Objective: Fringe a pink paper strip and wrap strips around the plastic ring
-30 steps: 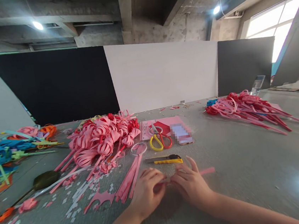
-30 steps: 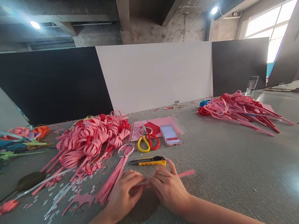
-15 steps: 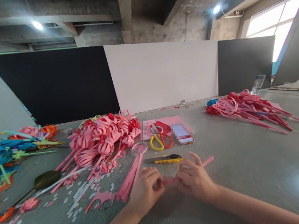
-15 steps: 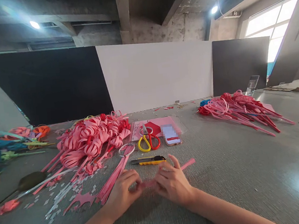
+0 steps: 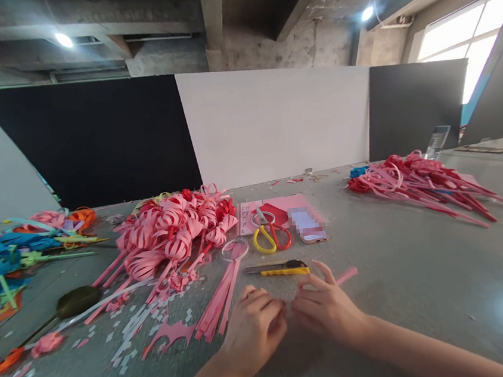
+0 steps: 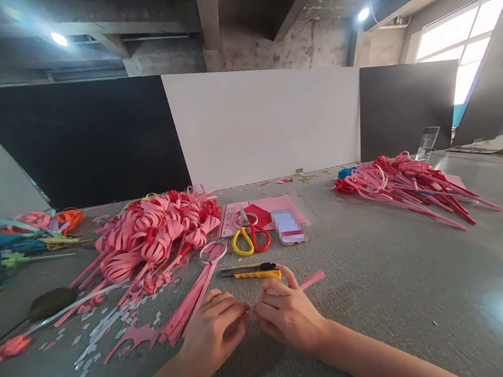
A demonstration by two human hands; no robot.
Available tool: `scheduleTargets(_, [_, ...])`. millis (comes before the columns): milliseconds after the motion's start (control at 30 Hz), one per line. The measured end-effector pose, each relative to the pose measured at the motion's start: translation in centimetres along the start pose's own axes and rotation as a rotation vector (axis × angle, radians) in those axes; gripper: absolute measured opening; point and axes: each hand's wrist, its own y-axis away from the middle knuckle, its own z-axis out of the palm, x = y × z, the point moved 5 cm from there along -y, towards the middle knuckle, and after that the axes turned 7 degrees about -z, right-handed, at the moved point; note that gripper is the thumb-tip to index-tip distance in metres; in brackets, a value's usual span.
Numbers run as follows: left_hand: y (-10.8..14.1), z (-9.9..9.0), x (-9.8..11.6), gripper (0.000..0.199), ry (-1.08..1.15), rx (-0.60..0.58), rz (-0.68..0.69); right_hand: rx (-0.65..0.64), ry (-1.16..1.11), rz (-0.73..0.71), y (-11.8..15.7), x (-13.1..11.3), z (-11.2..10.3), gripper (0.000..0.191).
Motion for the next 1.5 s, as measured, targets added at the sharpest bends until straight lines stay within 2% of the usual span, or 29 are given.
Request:
scheduleTargets(100, [0.2,0.5,0.0,0.018,-0.014,-0.027,0.021,-0.001,-0.012,0.014,0.1,-0.1,-0.1,0.015])
scheduleTargets(433, [0.5,0.9,-0.4,0.017,-0.004,0.014,0.03,0.068,-0.019,0.025,0.5,-0.3,0.1,0.009])
scheduleTargets(567, [0.3,0.7,-1.0,0.018,0.006,0.031,0.015,0.121,0.013,0.067,0.4,0.3,-0.4,0.011])
scheduleTargets(733, [-0.1,0.4,-1.3,0.021,-0.013,0.011,0.002,0.134,0.037,0.047,0.2,1.1,-1.0,0.01])
scheduleTargets(933, [-0.1,0.1,-1.9,0.019,0.018,0.072,-0.003,0.14,0.054,0.063,0.3,2.1,-1.2,0.013])
scheduleTargets(1067, [0.0,0.0,-3.4,0.017,0.04,0.078,-0.073,0.152,0.036,0.085,0.5,3.2,-1.9,0.012])
scheduleTargets(1167, [0.0,-0.7,-4.7,0.018,0.081,0.159,-0.243,0.166,0.062,0.146,0.6,4.2,-2.7,0.012])
scheduleTargets(1233, [-0.1,-1.2,-4.2,0.017,0.071,0.246,-0.267,0.129,0.051,0.128,0.4,4.0,-2.4,0.013])
scheduleTargets(1300, [-0.1,-1.3,-2.4,0.021,0.015,0.271,-0.164,0.071,0.02,0.065,0.1,3.0,-1.6,0.012])
scheduleTargets(1367, [0.0,-0.5,-0.4,0.025,-0.068,0.18,-0.046,0.015,0.005,0.002,-0.1,1.6,-0.6,0.011])
scheduleTargets(1433, [0.4,0.6,0.9,0.014,-0.141,0.077,0.052,-0.027,-0.001,-0.029,-0.2,0.6,0.3,0.011])
scheduleTargets(1500, [0.8,1.3,1.3,0.023,-0.191,0.035,0.095,-0.048,-0.005,-0.032,-0.2,0.2,0.7,0.012])
